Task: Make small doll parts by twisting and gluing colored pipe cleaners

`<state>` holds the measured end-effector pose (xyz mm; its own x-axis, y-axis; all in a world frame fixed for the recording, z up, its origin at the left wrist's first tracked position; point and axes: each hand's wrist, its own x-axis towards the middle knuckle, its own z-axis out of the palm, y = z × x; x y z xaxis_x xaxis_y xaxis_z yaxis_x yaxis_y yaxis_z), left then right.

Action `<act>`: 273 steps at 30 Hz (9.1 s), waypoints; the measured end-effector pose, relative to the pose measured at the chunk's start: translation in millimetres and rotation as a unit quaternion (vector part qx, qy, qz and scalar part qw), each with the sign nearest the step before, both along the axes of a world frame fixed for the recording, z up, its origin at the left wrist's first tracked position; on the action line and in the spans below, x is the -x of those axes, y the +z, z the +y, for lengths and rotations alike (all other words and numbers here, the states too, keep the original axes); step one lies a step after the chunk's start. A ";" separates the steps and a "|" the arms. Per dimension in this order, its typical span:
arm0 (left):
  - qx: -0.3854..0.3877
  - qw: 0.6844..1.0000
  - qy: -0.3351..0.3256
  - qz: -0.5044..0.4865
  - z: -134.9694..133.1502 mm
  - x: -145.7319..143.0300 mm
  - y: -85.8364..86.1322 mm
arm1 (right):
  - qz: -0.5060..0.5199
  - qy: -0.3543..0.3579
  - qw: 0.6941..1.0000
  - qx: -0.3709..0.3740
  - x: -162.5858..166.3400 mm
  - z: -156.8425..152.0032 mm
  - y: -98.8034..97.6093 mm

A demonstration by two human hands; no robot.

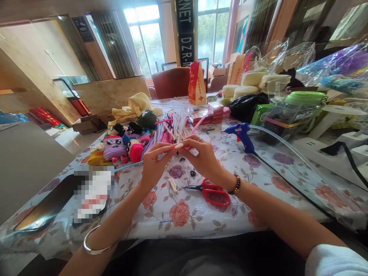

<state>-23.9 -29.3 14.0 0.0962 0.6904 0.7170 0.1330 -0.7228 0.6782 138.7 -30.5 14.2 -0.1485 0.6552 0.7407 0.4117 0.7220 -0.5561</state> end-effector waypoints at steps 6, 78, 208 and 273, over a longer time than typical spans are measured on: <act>0.142 0.988 -0.021 -0.062 3.5 -3.4 -4.2 | 0.012 -0.016 0.999 0.029 1.9 -1.3 0.0; 0.288 0.948 -0.015 -0.135 1.2 -5.6 -4.0 | -0.048 -0.020 0.998 0.021 -1.4 0.4 3.9; 0.105 0.991 0.008 0.080 -1.6 -2.3 2.8 | -0.158 0.039 0.985 -0.057 -15.8 0.8 18.8; 0.201 0.957 -0.205 -0.030 6.3 -2.7 -0.6 | -0.096 0.035 0.991 0.090 -13.4 0.2 29.8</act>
<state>-21.2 -23.1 13.4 0.3842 0.8255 0.4135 -0.1540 -0.3844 0.9103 152.0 -30.3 44.0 -0.3248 0.7575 0.5663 0.4743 0.6485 -0.5954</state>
